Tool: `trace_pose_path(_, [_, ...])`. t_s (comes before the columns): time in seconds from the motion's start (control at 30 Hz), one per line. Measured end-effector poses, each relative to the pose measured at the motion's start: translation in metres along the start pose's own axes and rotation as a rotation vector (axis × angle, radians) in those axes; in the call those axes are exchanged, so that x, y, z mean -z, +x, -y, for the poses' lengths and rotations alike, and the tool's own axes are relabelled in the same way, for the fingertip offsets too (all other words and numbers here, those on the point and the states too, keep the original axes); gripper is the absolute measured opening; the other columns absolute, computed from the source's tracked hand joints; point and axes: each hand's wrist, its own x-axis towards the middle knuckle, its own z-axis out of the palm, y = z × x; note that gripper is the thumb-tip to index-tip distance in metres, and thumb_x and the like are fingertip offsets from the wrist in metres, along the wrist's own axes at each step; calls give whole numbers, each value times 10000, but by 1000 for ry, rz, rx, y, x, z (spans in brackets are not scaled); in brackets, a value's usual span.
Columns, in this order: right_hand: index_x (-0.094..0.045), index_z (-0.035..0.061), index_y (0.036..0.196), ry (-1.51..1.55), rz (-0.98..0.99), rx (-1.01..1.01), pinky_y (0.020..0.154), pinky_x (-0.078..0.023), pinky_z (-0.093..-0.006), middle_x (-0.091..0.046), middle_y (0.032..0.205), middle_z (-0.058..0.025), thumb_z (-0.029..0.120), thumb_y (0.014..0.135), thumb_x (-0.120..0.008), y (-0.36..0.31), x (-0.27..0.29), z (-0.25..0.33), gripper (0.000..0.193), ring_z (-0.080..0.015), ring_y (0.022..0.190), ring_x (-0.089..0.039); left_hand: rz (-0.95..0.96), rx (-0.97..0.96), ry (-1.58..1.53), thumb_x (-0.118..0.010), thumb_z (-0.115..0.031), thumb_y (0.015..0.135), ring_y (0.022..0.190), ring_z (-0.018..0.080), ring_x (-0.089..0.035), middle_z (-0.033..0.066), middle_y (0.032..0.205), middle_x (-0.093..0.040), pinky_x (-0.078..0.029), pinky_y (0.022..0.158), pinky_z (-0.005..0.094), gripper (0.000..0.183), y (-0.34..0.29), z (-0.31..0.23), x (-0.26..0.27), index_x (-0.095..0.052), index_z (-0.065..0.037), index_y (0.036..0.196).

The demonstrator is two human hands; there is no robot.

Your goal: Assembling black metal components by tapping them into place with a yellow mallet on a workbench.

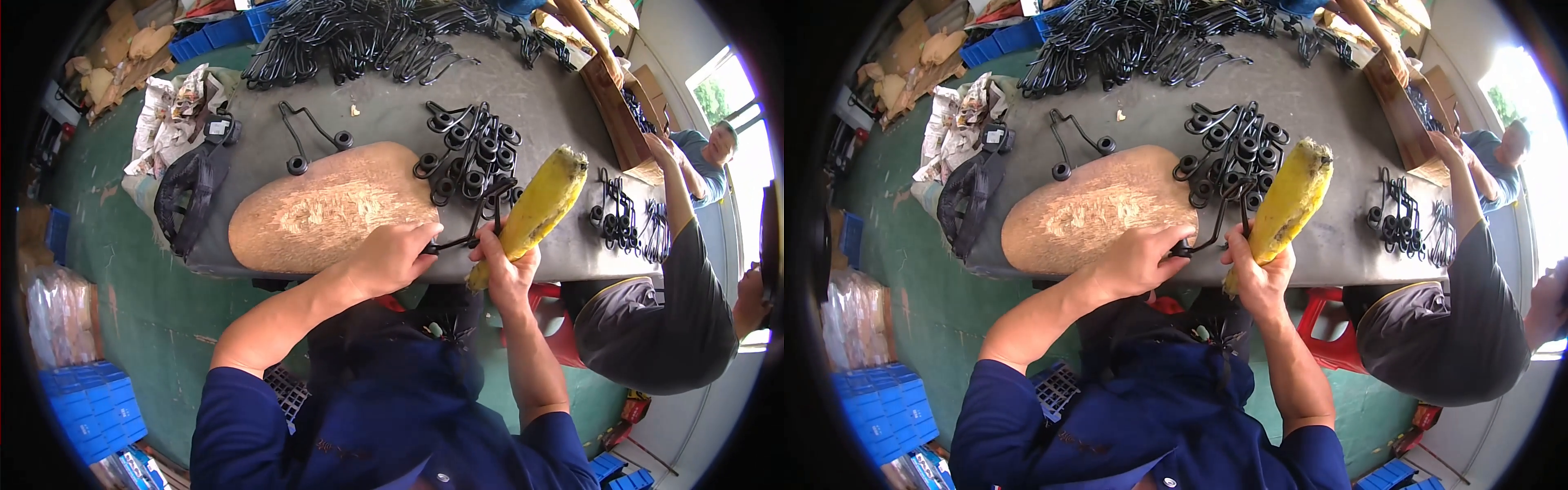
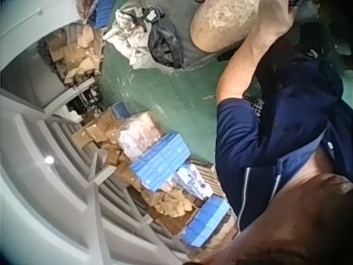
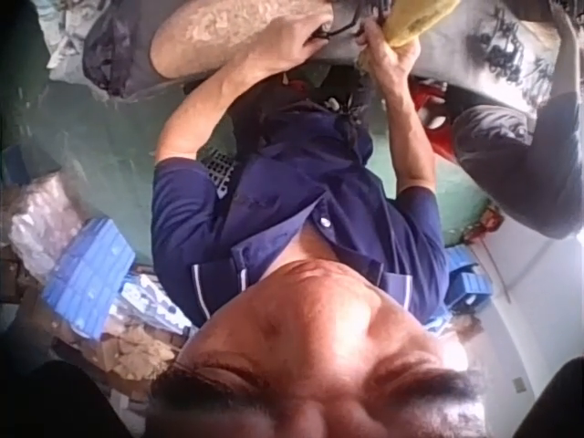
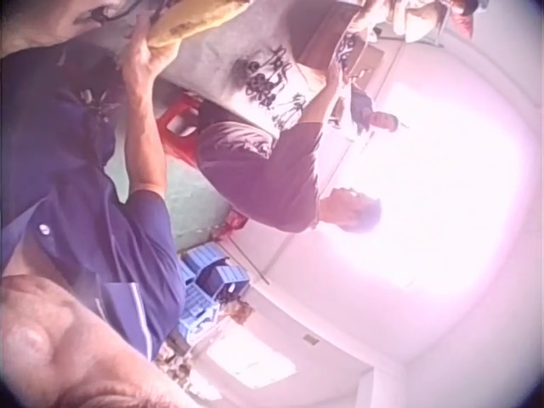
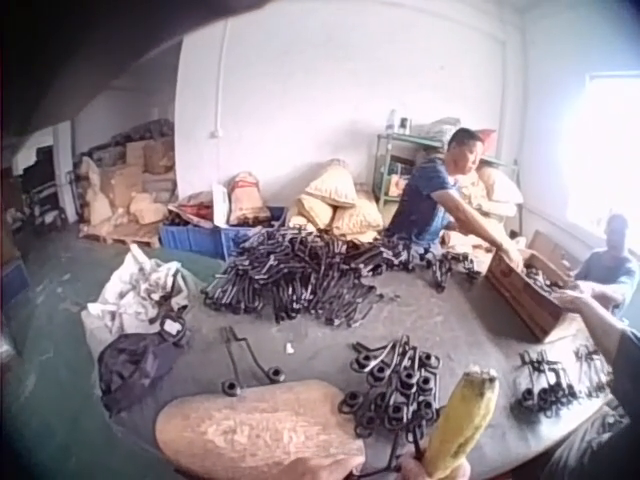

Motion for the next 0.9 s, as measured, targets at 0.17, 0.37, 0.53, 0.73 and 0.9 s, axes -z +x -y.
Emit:
trace_pose_path(0.17, [-543,23,1026,10,6,7,588,-485,-232,-613,866,-40,7,882,-633,-1,1,1,171,-99,635,-595,135,44,161,-676,-100,787,748,388,-638,195,771,-636,-508,663,459,273,13,-13,1,-528,30,975])
trace_pose_path(0.37, [-517,27,1053,-14,39,-25,597,-494,-242,-618,859,-66,-13,885,-602,3,4,2,192,-111,624,-587,179,145,178,-683,-160,806,787,399,-647,216,839,-658,-524,694,444,323,22,-20,10,-532,32,1017])
trace_pose_path(0.53, [-546,25,1022,32,52,8,575,-501,-236,-618,844,-31,7,878,-637,2,6,-3,171,-92,641,-594,-120,-104,-127,-750,-198,794,661,185,-637,180,845,-660,-515,616,319,527,70,-69,38,-557,5,1240])
trace_pose_path(0.73, [-550,16,1042,-5,111,-8,590,-510,-246,-626,866,-38,7,875,-633,2,-4,5,186,-102,643,-603,-243,-250,56,-684,-100,826,682,329,-643,164,818,-666,-516,599,375,149,88,-53,32,-657,2,931])
trace_pose_path(0.9, [-522,15,1102,-31,22,-8,619,-520,-249,-637,913,-46,5,876,-622,-14,-16,22,247,-104,658,-613,-302,-268,111,-702,-70,824,601,248,-629,146,774,-662,-492,550,321,139,67,-59,74,-657,1,935])
